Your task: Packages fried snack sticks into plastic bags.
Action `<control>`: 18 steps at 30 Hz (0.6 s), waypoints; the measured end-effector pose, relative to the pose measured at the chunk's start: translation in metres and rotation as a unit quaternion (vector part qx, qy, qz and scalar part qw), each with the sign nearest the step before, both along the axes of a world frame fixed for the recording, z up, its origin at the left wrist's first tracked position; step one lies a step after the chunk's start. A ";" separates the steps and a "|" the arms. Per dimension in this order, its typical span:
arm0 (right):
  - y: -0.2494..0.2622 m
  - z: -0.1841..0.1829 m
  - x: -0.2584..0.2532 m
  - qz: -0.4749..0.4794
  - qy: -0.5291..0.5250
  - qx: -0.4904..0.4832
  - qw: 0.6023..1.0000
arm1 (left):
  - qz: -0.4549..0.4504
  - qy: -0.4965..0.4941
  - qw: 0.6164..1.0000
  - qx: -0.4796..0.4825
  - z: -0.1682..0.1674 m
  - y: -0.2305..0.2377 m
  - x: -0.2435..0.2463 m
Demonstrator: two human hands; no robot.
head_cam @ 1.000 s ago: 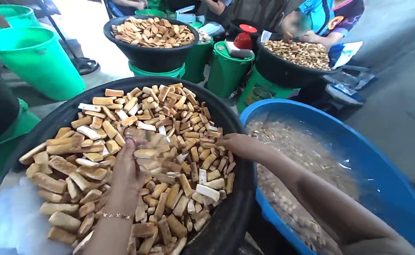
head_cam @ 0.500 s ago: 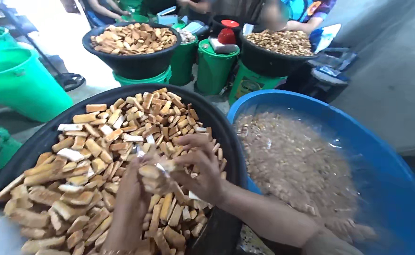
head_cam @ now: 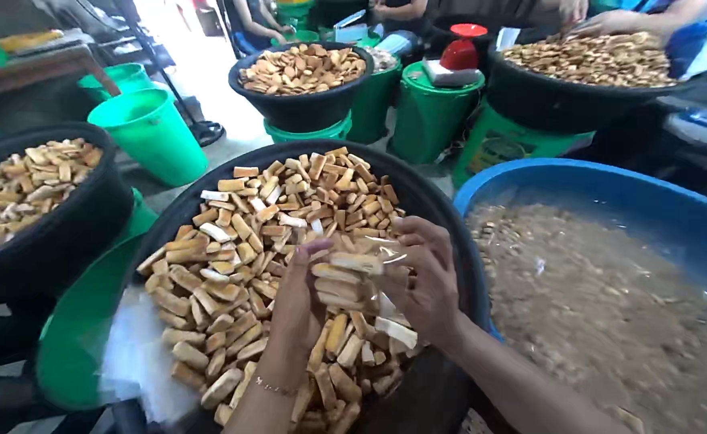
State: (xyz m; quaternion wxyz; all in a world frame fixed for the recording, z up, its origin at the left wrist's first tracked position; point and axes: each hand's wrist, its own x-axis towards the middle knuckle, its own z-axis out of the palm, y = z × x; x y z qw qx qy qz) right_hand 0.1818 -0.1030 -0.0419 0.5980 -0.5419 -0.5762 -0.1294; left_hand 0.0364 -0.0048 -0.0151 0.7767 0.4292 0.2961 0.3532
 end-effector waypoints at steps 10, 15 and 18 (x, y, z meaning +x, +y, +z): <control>0.010 0.066 0.012 0.137 -0.096 -0.298 0.940 | 0.030 -0.087 0.995 0.044 0.002 0.011 -0.012; 0.043 0.055 0.046 0.059 -0.010 -0.213 0.975 | 0.145 -0.139 0.979 0.036 0.007 0.041 -0.033; 0.061 0.022 0.053 0.085 -0.124 -0.523 0.839 | 0.189 -0.121 0.974 0.003 0.009 0.046 -0.033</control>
